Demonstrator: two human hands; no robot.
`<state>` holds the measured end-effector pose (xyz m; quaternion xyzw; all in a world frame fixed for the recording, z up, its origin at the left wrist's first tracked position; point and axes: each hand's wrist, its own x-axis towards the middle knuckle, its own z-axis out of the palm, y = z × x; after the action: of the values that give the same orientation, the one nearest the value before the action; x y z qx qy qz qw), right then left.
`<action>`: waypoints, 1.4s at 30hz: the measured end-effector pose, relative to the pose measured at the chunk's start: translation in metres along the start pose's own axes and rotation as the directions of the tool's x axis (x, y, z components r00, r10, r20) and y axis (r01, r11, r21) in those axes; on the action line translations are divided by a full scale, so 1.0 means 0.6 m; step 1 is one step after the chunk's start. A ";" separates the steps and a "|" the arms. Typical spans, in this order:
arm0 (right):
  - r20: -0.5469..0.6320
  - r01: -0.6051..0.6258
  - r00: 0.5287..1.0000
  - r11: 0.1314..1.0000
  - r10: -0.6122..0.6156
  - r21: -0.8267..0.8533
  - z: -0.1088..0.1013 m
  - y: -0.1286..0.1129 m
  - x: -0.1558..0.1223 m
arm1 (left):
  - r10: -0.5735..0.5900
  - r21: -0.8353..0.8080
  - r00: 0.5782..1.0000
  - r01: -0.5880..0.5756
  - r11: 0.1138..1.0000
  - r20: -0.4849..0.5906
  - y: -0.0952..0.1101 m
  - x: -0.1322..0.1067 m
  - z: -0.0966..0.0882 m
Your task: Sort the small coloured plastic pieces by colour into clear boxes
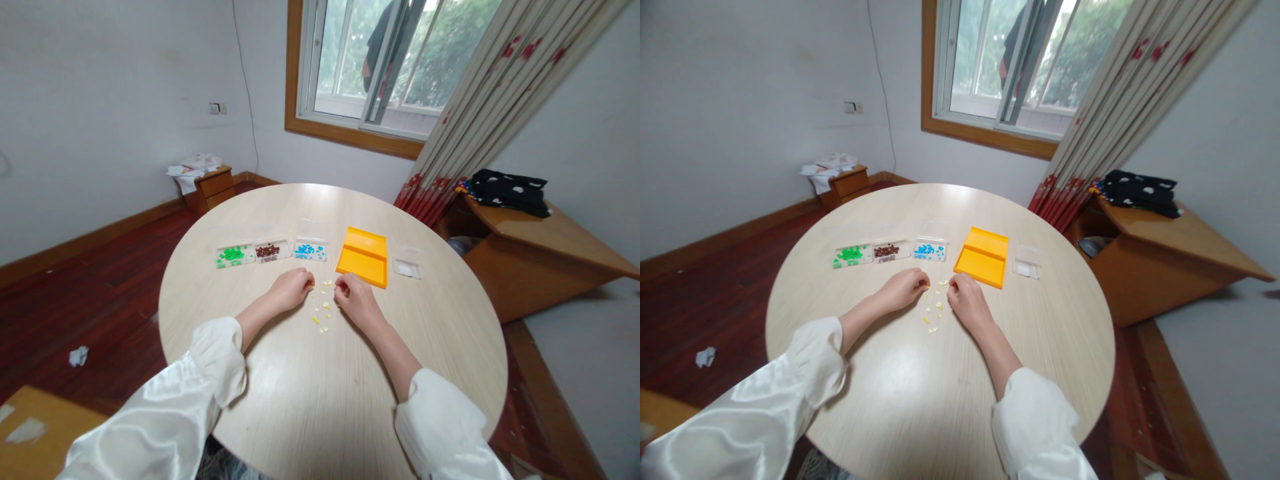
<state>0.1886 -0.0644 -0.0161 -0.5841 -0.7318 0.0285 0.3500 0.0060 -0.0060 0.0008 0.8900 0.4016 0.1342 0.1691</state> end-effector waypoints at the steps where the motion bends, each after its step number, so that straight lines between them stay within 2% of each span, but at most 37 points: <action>1: -0.013 0.017 1.000 1.000 -0.017 0.002 0.001 0.002 0.000 | 0.000 0.000 1.000 0.000 1.000 0.003 0.000 0.000 0.000; 6: -0.044 0.068 0.997 0.998 -0.067 0.020 0.006 0.007 -0.001 | -0.002 0.007 1.000 0.002 1.000 0.006 0.002 0.000 -0.001; 21: 0.054 -0.006 0.999 1.000 0.005 0.015 -0.003 -0.004 -0.001 | 0.033 -0.038 0.999 -0.034 0.999 -0.009 -0.005 0.003 0.000; 29: 0.053 0.042 0.998 0.998 -0.044 0.043 0.001 -0.001 -0.001 | 0.021 -0.033 1.000 -0.021 0.999 -0.004 -0.001 0.000 -0.003; 42: 0.086 0.058 0.994 0.998 -0.061 0.040 0.013 -0.021 0.005 | -0.005 -0.060 0.997 0.000 0.998 -0.080 -0.015 0.007 -0.001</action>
<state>0.1739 -0.0631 -0.0150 -0.5536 -0.7628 0.0570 0.3292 0.0024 0.0026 -0.0021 0.8779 0.4050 0.1817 0.1797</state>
